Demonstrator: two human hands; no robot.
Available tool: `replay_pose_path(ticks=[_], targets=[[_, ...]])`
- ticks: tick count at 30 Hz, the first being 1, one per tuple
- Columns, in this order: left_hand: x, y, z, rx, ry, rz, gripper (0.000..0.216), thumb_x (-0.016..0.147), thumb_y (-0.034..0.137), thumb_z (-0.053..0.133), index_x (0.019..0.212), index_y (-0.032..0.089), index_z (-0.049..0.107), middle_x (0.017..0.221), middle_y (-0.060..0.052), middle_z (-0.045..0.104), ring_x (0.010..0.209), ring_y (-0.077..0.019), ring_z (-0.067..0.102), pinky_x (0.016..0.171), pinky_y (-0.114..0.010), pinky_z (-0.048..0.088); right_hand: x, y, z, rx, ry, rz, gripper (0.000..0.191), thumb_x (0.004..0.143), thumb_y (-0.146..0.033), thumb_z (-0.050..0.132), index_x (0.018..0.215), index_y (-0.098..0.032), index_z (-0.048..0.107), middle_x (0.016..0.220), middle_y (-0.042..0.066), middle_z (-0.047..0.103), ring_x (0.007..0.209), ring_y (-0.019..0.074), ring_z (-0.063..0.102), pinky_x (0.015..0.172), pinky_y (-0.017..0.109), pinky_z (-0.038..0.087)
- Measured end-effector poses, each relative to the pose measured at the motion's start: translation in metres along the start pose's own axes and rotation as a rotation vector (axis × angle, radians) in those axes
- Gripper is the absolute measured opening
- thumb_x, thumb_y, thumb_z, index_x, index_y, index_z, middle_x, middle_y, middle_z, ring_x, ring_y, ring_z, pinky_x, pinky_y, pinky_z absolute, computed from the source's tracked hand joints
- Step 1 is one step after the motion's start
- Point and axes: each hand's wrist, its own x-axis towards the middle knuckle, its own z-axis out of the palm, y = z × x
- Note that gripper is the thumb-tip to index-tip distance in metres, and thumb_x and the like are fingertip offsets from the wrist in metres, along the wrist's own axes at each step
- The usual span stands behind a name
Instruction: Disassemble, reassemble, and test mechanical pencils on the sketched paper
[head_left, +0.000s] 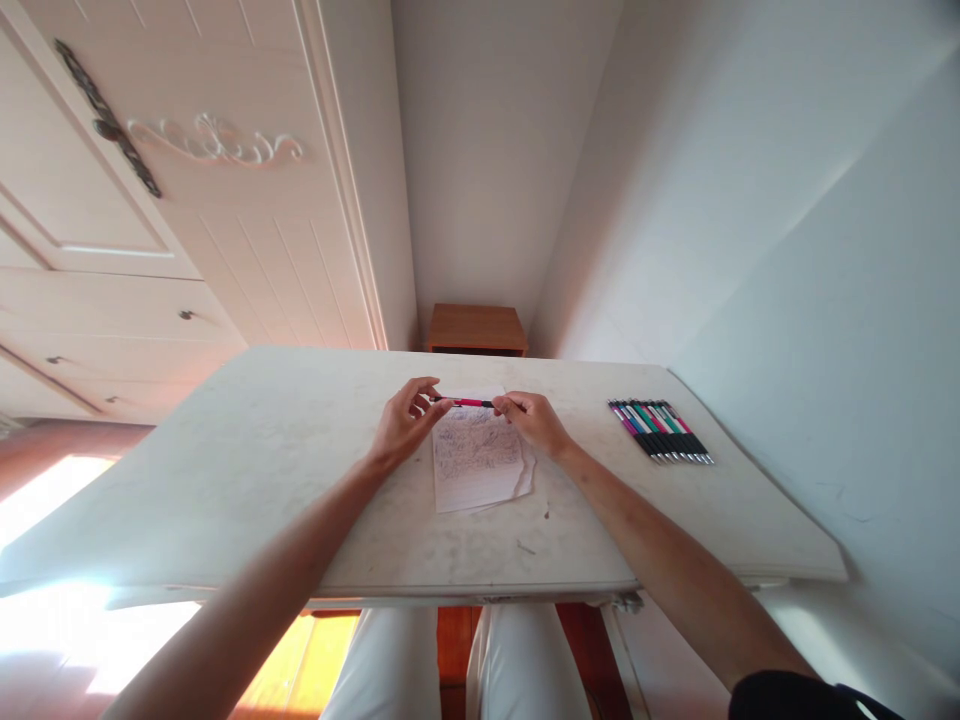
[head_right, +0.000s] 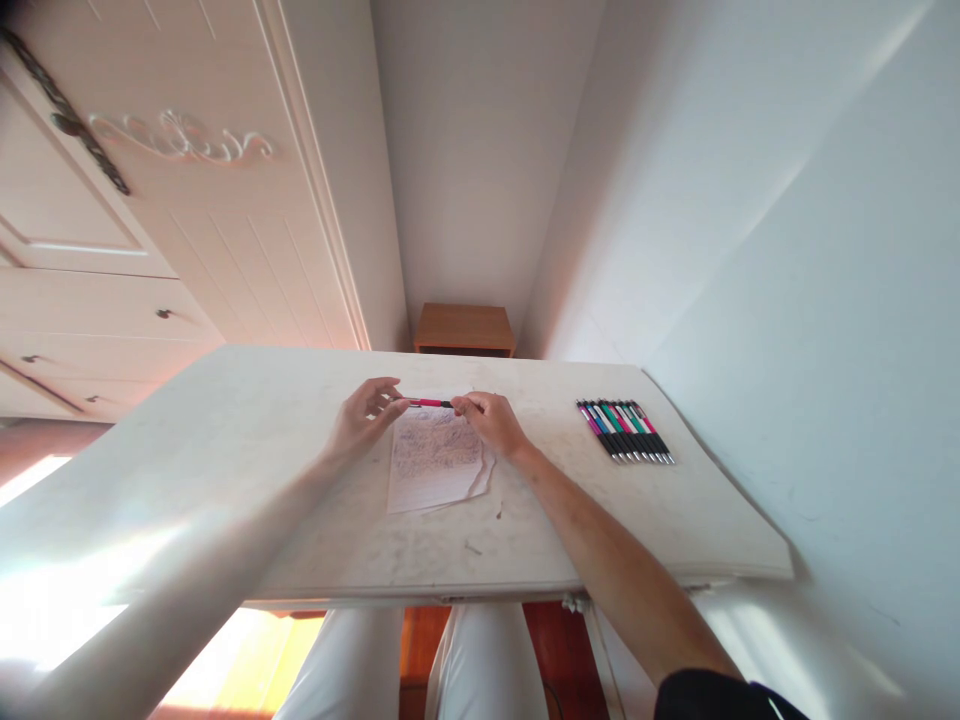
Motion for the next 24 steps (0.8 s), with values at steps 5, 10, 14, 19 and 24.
replay_pose_path(ticks=[5,10,14,19,24], targets=[[0.0018,-0.0045,0.004,0.058,0.0,0.056,0.028,0.076,0.044,0.065,0.088,0.019,0.067,0.082,-0.004,0.068,0.067,-0.0139,0.06,0.063,-0.025,0.047,0.0004,0.001,0.0001,0.018,0.001,0.002,0.048,0.086,-0.057,0.049,0.069,-0.016,0.067,0.06,0.001,0.058,0.06,0.014,0.054,0.06,0.024,0.04],[0.002,-0.0053,0.0028,0.118,-0.009,-0.027,0.039,0.087,0.049,0.048,0.068,0.017,0.063,0.06,0.0,0.061,0.056,-0.013,0.056,0.057,-0.023,0.042,0.0009,0.0035,0.0016,0.039,-0.019,-0.01,0.048,0.086,-0.058,0.05,0.07,-0.016,0.067,0.062,0.002,0.06,0.061,0.0145,0.055,0.062,0.024,0.04],[0.0008,-0.0036,0.0009,0.12,-0.016,-0.085,0.052,0.09,0.056,0.038,0.062,0.017,0.058,0.053,0.0,0.057,0.052,-0.0129,0.054,0.053,-0.023,0.039,0.001,0.0049,0.0024,0.043,-0.041,-0.021,0.047,0.086,-0.057,0.05,0.073,-0.016,0.068,0.063,0.002,0.061,0.063,0.0148,0.056,0.062,0.024,0.04],[0.0013,-0.0022,0.0001,0.033,-0.015,-0.096,0.049,0.087,0.058,0.042,0.087,0.015,0.064,0.068,-0.002,0.064,0.053,-0.0124,0.056,0.053,-0.023,0.043,0.0005,0.0043,0.0017,0.05,-0.033,-0.015,0.045,0.086,-0.055,0.051,0.072,-0.016,0.068,0.062,0.002,0.061,0.061,0.0146,0.056,0.061,0.024,0.04],[0.0021,-0.0035,0.0032,0.018,-0.003,0.021,0.052,0.072,0.049,0.069,0.113,0.02,0.058,0.101,-0.005,0.067,0.06,-0.0098,0.057,0.059,-0.023,0.048,0.0011,0.004,0.001,0.051,-0.003,0.002,0.044,0.086,-0.054,0.052,0.072,-0.015,0.068,0.063,0.002,0.062,0.062,0.0145,0.057,0.061,0.024,0.041]])
